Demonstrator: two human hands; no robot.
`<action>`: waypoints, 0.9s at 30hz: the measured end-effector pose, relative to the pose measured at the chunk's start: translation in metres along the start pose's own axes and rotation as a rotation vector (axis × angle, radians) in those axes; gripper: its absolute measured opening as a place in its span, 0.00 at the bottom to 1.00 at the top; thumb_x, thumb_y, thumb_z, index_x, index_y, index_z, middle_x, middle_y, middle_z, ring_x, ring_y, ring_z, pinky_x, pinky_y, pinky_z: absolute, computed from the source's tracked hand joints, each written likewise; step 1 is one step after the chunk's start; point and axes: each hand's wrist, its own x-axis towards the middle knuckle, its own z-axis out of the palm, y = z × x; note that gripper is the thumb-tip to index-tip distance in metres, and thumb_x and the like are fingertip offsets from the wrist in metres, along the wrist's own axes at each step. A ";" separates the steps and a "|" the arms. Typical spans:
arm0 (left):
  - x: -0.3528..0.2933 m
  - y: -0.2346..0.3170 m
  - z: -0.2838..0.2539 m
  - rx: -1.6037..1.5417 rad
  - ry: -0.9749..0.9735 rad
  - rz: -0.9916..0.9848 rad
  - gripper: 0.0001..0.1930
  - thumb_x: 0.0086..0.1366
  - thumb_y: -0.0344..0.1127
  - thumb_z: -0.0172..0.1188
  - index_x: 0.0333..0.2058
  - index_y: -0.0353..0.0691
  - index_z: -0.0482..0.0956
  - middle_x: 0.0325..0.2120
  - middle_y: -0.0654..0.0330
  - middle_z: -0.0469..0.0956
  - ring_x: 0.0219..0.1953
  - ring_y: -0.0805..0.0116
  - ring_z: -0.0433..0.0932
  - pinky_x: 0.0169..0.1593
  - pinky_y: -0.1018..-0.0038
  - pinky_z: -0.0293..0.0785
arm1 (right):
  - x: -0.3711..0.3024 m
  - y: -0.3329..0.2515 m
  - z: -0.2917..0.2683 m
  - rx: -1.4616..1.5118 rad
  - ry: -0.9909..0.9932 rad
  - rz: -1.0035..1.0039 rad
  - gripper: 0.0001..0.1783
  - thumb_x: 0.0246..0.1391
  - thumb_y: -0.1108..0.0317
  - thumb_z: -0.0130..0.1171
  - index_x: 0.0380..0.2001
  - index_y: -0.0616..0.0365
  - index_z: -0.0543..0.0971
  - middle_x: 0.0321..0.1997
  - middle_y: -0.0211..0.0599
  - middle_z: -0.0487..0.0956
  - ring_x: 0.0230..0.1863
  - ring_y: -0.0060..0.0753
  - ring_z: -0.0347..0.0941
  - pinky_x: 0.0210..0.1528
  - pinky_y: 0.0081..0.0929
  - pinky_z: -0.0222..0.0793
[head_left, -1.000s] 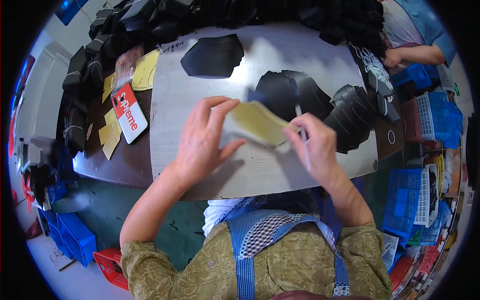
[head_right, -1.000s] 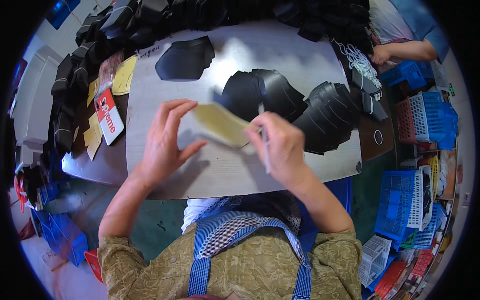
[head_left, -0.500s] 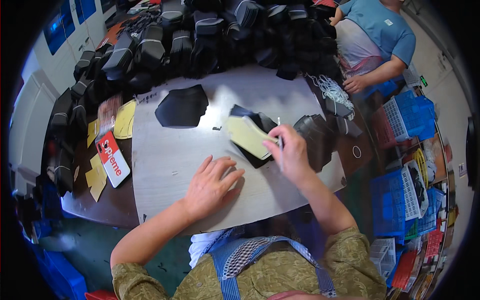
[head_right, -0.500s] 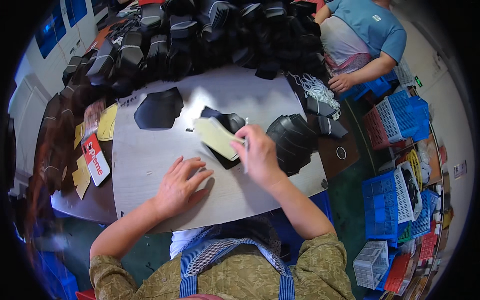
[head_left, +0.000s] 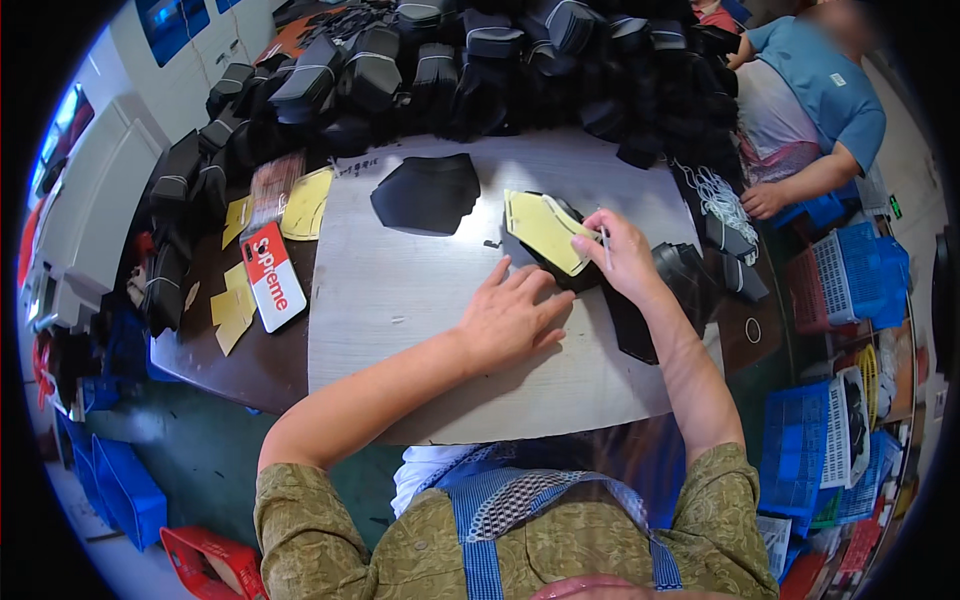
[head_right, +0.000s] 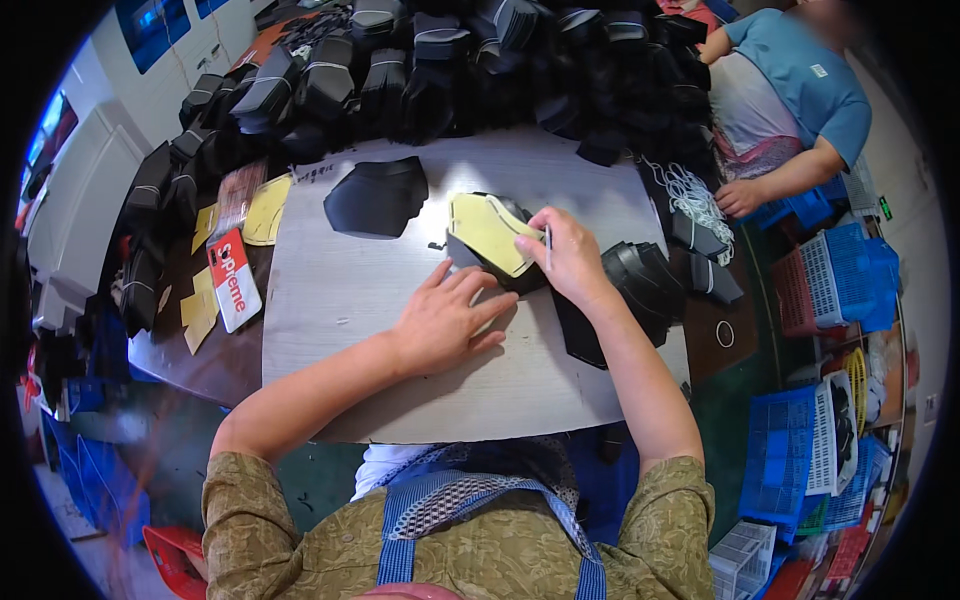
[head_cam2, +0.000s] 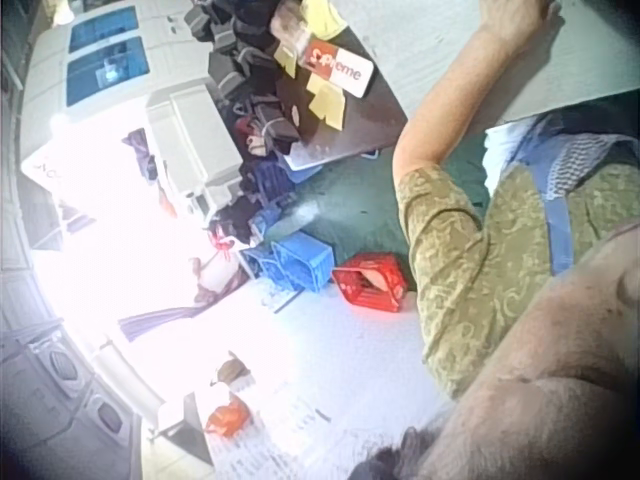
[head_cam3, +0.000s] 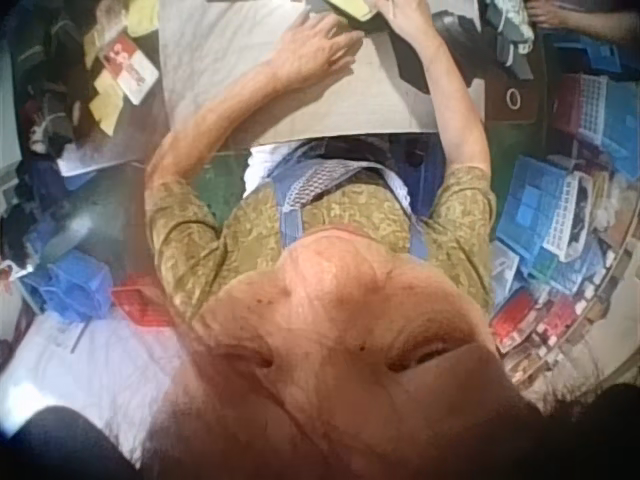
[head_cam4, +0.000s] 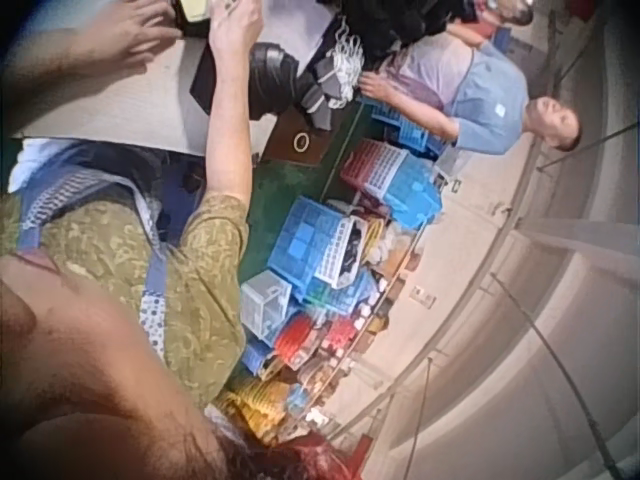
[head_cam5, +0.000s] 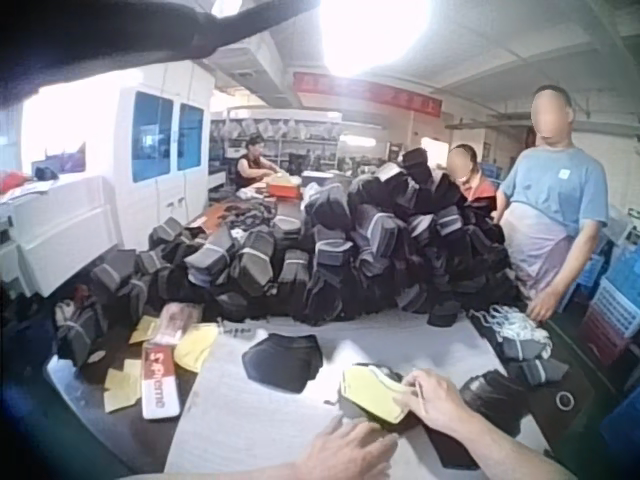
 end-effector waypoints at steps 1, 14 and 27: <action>-0.001 -0.005 0.000 -0.009 0.055 0.012 0.24 0.66 0.52 0.66 0.58 0.52 0.80 0.52 0.53 0.77 0.59 0.54 0.76 0.67 0.47 0.68 | -0.003 0.001 0.003 0.010 -0.010 0.003 0.17 0.59 0.59 0.71 0.42 0.58 0.79 0.44 0.46 0.83 0.46 0.55 0.81 0.49 0.46 0.76; 0.029 -0.170 -0.036 0.437 0.133 -0.368 0.32 0.73 0.60 0.55 0.68 0.50 0.74 0.64 0.56 0.75 0.68 0.56 0.70 0.70 0.55 0.62 | -0.081 -0.059 -0.008 0.400 0.311 0.100 0.07 0.68 0.68 0.63 0.38 0.62 0.79 0.31 0.35 0.80 0.31 0.26 0.74 0.37 0.26 0.70; -0.004 -0.038 -0.030 0.300 0.097 -0.099 0.20 0.65 0.46 0.67 0.54 0.47 0.84 0.51 0.55 0.78 0.59 0.53 0.73 0.71 0.47 0.60 | -0.192 -0.062 0.007 0.860 0.333 0.355 0.07 0.69 0.69 0.64 0.42 0.62 0.79 0.33 0.26 0.77 0.31 0.12 0.71 0.33 0.17 0.74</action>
